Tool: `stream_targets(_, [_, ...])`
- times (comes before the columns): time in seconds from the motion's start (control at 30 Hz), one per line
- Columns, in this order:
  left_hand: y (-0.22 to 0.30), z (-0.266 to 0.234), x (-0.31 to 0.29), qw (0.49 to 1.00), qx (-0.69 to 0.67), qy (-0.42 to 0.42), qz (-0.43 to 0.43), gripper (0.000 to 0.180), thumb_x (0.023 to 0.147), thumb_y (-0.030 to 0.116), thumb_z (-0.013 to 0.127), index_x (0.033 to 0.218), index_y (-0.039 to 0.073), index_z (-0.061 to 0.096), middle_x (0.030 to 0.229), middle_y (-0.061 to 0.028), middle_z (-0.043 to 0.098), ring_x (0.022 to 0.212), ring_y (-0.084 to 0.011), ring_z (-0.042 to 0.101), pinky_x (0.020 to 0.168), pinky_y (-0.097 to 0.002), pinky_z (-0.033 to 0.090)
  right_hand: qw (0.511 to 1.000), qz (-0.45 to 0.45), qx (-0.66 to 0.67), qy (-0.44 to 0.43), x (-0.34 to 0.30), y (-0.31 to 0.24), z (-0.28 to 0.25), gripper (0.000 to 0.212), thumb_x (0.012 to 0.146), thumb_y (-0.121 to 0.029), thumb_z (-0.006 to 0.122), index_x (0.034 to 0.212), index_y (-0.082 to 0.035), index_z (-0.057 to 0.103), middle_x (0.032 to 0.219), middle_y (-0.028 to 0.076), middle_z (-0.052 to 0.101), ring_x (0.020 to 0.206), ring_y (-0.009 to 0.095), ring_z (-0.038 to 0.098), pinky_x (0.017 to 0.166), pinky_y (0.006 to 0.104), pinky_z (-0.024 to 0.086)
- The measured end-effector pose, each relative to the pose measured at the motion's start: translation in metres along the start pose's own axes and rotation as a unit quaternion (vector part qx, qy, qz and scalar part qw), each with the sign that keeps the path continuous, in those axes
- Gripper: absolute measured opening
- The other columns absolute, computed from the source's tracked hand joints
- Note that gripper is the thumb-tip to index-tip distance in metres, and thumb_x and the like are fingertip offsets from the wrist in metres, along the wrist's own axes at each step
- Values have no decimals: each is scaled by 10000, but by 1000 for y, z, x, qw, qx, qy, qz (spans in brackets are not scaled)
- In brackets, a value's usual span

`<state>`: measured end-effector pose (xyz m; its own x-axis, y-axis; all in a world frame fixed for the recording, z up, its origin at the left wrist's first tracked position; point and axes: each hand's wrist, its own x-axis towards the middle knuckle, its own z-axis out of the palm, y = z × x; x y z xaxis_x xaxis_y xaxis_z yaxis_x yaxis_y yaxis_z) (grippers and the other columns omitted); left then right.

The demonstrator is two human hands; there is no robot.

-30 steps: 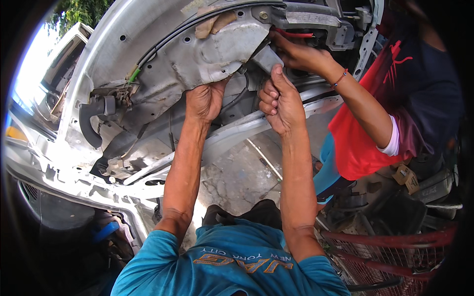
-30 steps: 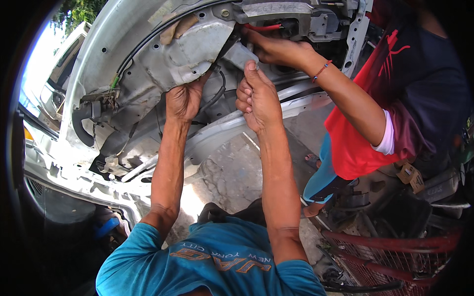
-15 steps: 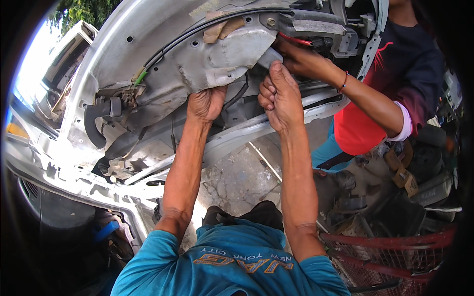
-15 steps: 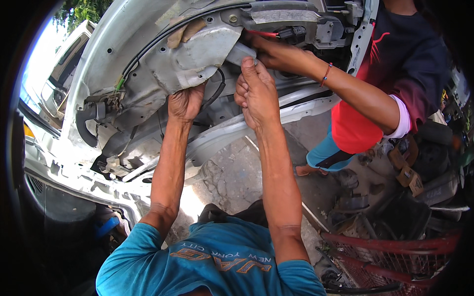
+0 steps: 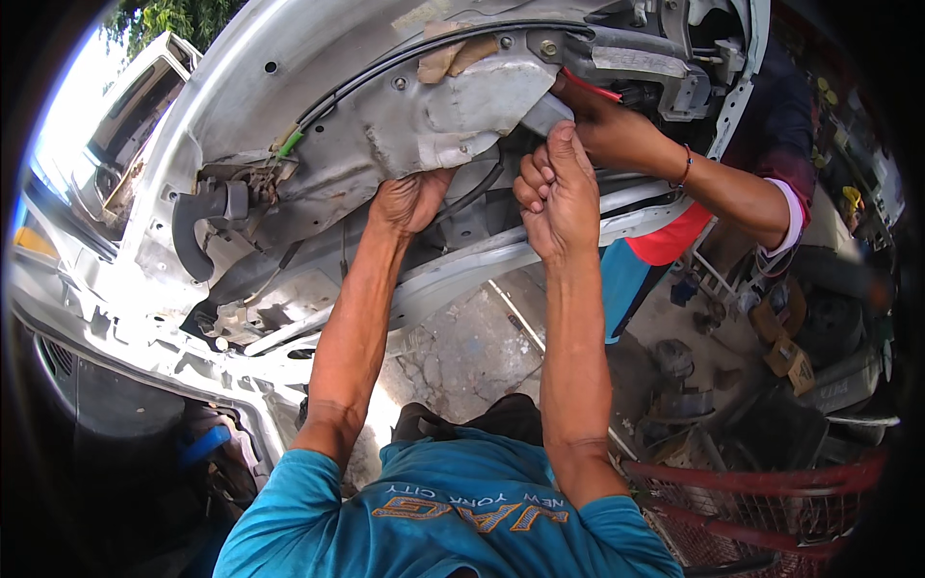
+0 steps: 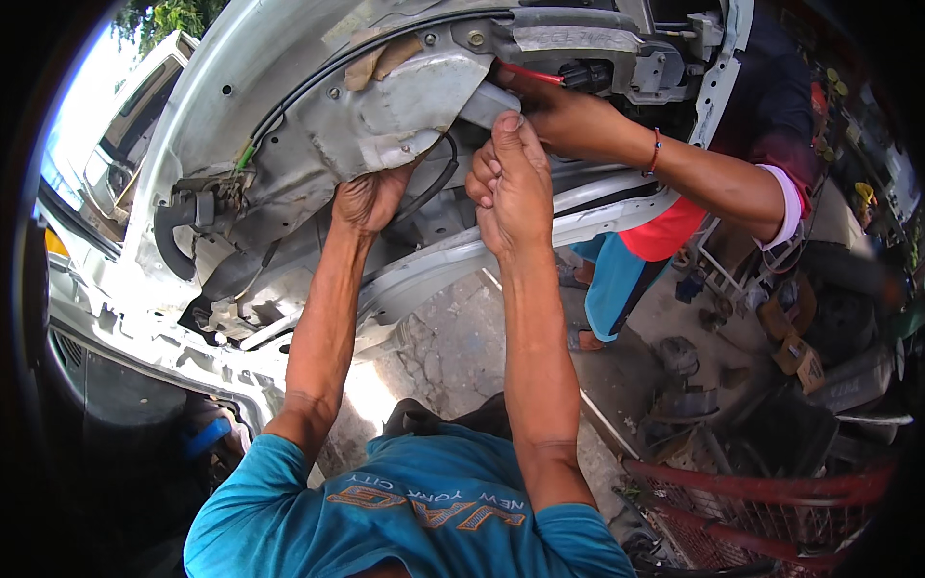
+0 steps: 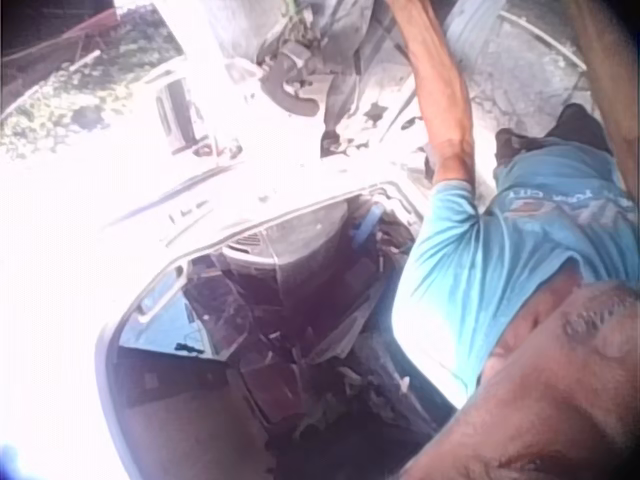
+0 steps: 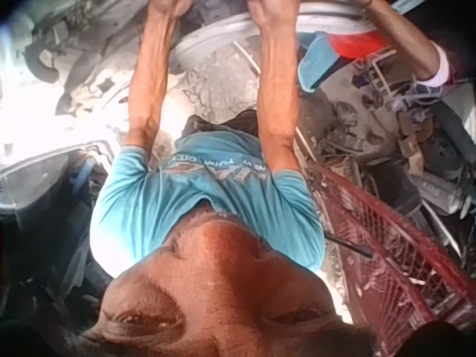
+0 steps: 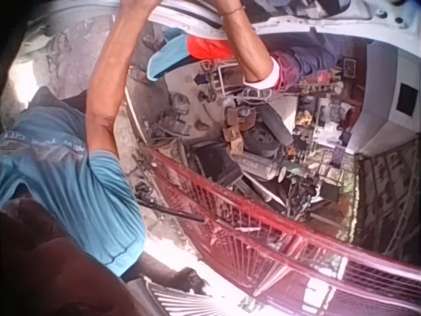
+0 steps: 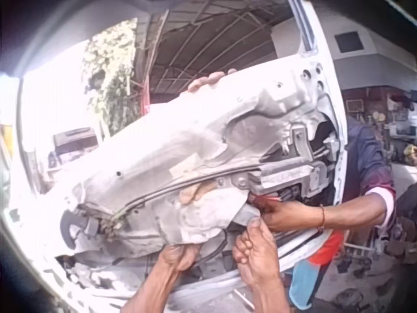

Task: The person installs a car horn into the front trunk area of a white car. He positions the horn, routes the wiring, and secures the horn with bolts and nuts. He then places a plastic cover over the installed horn.

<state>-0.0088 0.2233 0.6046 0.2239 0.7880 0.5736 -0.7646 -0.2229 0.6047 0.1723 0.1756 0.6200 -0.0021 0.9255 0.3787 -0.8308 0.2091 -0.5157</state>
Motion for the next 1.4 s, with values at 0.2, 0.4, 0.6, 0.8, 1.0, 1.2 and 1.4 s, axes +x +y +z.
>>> stream_targets(0.2, [0, 6, 0, 998, -49, -27, 1, 666, 899, 213, 691, 1475, 80, 387, 1498, -121, 449, 1390, -312, 419, 1205, -527, 292, 999, 14, -31, -5, -2, -6, -3, 267, 996, -384, 602, 928, -141, 515, 681, -59, 344, 547, 31, 320, 434, 175, 268])
stream_targets(0.4, [7, -15, -13, 998, 47, -26, -28, 735, 821, 47, 713, 1472, 26, 373, 1480, -170, 455, 1394, -335, 412, 1208, -538, 277, 997, 34, -69, -7, -5, -14, 1, 282, 995, -389, 604, 914, -135, 512, 686, -61, 340, 542, 30, 306, 430, 178, 262])
stream_targets(0.6, [14, 26, -21, 993, 78, -87, 19, 775, 795, 223, 797, 1430, -8, 420, 1417, -152, 530, 1343, -318, 483, 1200, -520, 297, 979, 39, -192, 61, -16, -22, 9, 314, 983, -414, 623, 923, -127, 511, 677, -74, 350, 525, 16, 291, 423, 186, 230])
stream_targets(0.8, [6, 35, -26, 997, 37, 72, -17, 700, 878, 387, 749, 1375, -22, 473, 1375, -130, 568, 1295, -276, 529, 1166, -448, 366, 918, 181, -334, 112, -78, 2, -2, 262, 993, -313, 610, 998, -66, 523, 731, -32, 433, 569, 40, 360, 478, 203, 310])
stream_targets(1.0, [6, 21, -25, 997, -36, 30, -66, 488, 889, 229, 732, 1244, -72, 588, 1344, -148, 591, 1293, -263, 523, 1173, -403, 331, 904, 340, -206, 159, -169, 37, -53, 153, 992, -154, 573, 1053, -14, 559, 864, 42, 561, 630, 114, 494, 563, 263, 423])
stream_targets(1.2, [3, 14, -26, 992, -98, 4, -82, 456, 877, 151, 715, 1234, -103, 590, 1347, -158, 589, 1311, -261, 503, 1189, -390, 294, 880, 362, -172, 255, -199, 47, -81, 118, 986, -159, 622, 1014, -47, 595, 817, 36, 610, 615, 82, 505, 519, 211, 424])
stream_targets(1.4, [3, 23, -22, 990, -99, 6, -96, 480, 889, 139, 703, 1276, -104, 554, 1366, -161, 572, 1324, -257, 492, 1199, -387, 283, 901, 295, -162, 274, -196, 39, -69, 129, 1011, -166, 583, 1009, -40, 608, 818, 42, 633, 638, 76, 539, 509, 186, 441])
